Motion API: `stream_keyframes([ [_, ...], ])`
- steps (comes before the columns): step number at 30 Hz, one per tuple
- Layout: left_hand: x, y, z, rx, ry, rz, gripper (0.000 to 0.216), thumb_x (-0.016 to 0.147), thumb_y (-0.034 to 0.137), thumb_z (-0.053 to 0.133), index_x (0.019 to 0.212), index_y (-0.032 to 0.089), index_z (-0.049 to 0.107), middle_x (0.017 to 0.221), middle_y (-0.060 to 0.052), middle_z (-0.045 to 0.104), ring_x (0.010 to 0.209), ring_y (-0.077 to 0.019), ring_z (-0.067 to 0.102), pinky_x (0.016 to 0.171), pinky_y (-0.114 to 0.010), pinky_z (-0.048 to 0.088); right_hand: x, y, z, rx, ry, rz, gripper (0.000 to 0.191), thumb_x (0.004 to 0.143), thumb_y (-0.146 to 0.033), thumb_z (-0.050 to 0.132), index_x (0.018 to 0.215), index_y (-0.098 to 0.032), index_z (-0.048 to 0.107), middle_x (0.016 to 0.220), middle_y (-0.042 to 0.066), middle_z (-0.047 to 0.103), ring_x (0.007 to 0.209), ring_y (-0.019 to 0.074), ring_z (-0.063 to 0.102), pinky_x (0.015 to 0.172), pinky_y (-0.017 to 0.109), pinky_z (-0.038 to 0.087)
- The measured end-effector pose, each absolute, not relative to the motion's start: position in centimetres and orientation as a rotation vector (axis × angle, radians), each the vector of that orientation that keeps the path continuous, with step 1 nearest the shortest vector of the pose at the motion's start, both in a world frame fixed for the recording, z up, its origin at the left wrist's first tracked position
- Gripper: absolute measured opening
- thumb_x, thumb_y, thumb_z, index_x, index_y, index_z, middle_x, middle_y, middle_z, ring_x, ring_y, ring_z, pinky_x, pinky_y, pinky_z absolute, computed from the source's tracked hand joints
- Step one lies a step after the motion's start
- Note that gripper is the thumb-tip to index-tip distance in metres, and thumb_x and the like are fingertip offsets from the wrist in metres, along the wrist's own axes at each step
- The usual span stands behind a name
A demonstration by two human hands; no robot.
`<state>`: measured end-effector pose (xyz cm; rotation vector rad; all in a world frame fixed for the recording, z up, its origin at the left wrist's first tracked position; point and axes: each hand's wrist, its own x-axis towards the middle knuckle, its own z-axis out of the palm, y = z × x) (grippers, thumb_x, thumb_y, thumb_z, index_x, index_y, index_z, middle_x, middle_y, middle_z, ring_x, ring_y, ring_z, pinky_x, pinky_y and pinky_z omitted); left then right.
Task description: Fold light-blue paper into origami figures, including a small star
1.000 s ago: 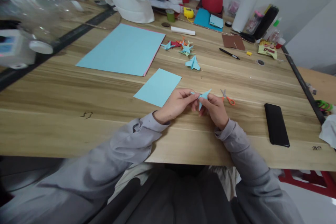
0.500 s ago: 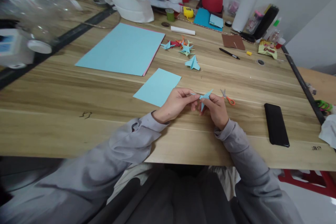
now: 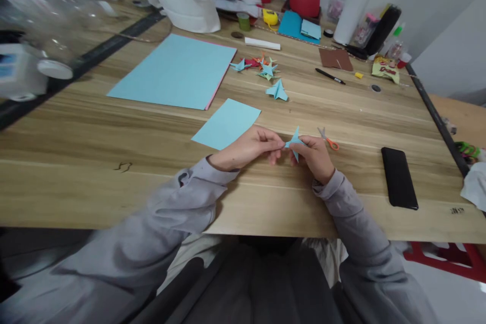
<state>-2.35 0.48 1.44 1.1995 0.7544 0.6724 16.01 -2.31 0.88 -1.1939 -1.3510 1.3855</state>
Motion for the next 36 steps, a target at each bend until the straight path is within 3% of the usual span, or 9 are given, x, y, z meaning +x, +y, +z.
stream_keyframes([
  [4, -2.7, 0.6, 1.5, 1.212, 0.742, 0.604, 0.022, 0.079, 0.024, 0.074, 0.064, 0.009, 0.067, 0.059, -0.005, 0.068, 0.047, -0.0097, 0.062, 0.051, -0.021, 0.050, 16.0, -2.3, 1.3, -1.267, -1.385, 1.365, 0.030, 0.070, -0.042, 0.076, 0.060, -0.016, 0.065, 0.046, -0.002, 0.061, 0.038, 0.0075, 0.045, 0.042, 0.023, 0.031],
  [13, -3.0, 0.8, 1.2, 1.036, 0.681, 0.443, 0.023, 0.082, 0.027, 0.070, 0.071, 0.007, 0.071, 0.060, -0.008, 0.069, 0.050, -0.0130, 0.065, 0.052, -0.024, 0.052, 16.2, -2.1, 1.3, -1.286, -1.351, 1.420, 0.033, 0.065, -0.044, 0.079, 0.056, -0.016, 0.063, 0.047, -0.001, 0.060, 0.037, 0.0079, 0.048, 0.038, 0.022, 0.029],
  [23, -3.2, 0.7, 1.4, 1.216, 0.676, 0.474, 0.024, 0.084, 0.029, 0.072, 0.071, 0.008, 0.069, 0.060, -0.005, 0.068, 0.050, -0.0090, 0.062, 0.053, -0.020, 0.050, 16.1, -2.1, 1.4, -1.288, -1.229, 1.486, 0.033, 0.058, -0.042, 0.083, 0.055, -0.016, 0.063, 0.049, -0.001, 0.061, 0.036, 0.0090, 0.051, 0.037, 0.021, 0.037],
  [36, -3.6, 0.8, 1.8, 1.230, 0.626, 0.396, 0.014, 0.087, 0.020, 0.065, 0.078, 0.009, 0.066, 0.061, -0.003, 0.068, 0.053, -0.0103, 0.065, 0.056, -0.020, 0.051, 16.0, -1.9, 1.4, -1.298, -1.215, 1.543, 0.035, 0.062, -0.044, 0.079, 0.053, -0.016, 0.060, 0.048, -0.002, 0.059, 0.033, 0.0082, 0.049, 0.033, 0.021, 0.036],
])
